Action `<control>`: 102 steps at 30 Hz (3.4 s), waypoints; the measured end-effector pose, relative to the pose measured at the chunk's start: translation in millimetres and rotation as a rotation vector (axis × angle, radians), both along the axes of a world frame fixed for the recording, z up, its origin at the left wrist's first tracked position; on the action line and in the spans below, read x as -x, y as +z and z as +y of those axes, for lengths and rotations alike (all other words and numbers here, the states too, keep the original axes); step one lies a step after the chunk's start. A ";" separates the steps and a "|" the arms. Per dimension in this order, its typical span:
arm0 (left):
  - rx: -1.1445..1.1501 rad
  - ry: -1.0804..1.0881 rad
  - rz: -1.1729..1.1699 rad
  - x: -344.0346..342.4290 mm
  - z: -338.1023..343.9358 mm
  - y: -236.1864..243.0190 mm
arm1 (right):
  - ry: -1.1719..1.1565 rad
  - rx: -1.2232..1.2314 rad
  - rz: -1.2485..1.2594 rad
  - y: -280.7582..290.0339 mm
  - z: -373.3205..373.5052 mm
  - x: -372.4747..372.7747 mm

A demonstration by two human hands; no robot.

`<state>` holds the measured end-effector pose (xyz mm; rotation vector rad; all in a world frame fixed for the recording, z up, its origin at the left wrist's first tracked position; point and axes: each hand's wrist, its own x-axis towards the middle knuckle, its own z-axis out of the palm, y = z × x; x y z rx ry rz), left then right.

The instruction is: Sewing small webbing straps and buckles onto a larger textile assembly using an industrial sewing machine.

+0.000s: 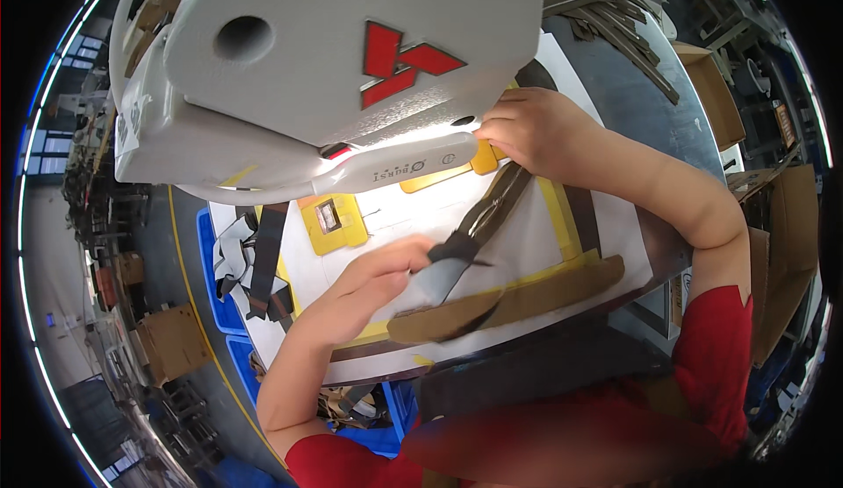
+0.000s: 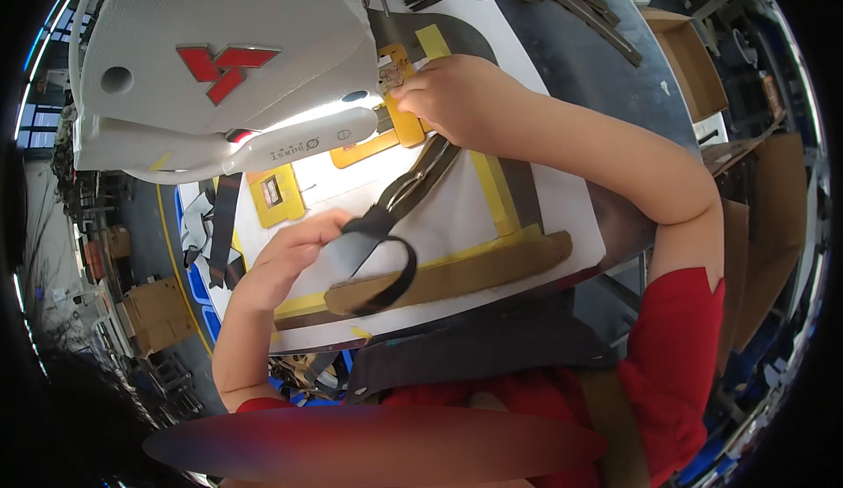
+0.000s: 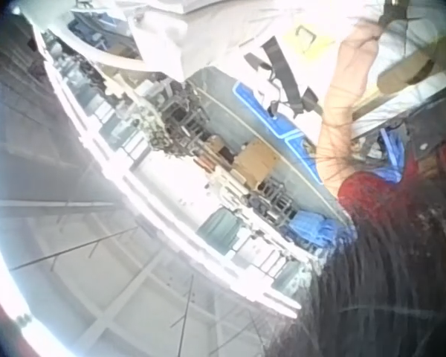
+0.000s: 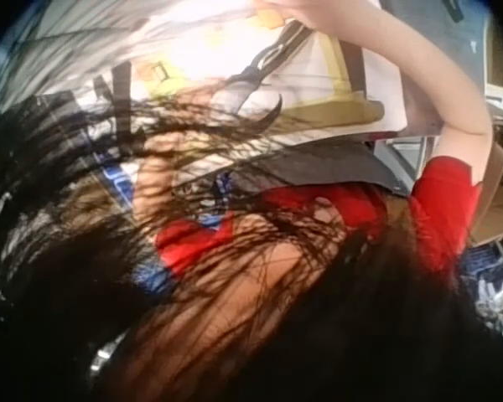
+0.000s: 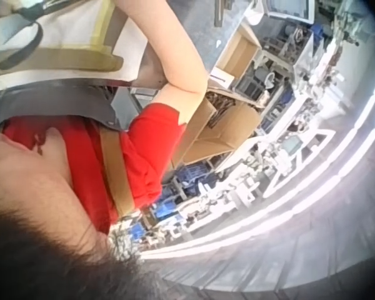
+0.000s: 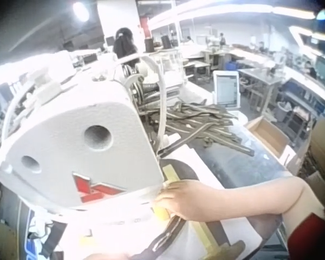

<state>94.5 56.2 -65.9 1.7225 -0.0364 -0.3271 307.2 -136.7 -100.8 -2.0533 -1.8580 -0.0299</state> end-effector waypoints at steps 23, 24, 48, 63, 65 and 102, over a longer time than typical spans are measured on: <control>-0.064 0.976 -0.551 143.3 57.3 12.8 | -0.059 -0.061 -0.098 1.6 -4.0 8.6; -0.080 0.979 -0.550 135.6 52.0 18.2 | -0.053 -0.073 -0.089 2.0 -1.6 9.8; -0.505 0.471 -0.185 -71.2 0.4 -55.9 | -0.026 -0.146 -0.008 -4.5 -3.0 9.5; -1.051 0.115 -0.613 -44.2 -12.1 -37.0 | -0.094 -0.045 -0.277 0.1 -1.2 26.8; -1.063 0.093 -0.585 -47.5 -19.4 -37.9 | -0.060 -0.094 -0.182 0.7 -0.2 23.9; -1.054 0.146 -0.692 -59.3 -11.1 -50.0 | 0.018 -0.038 -0.078 0.8 -4.4 13.9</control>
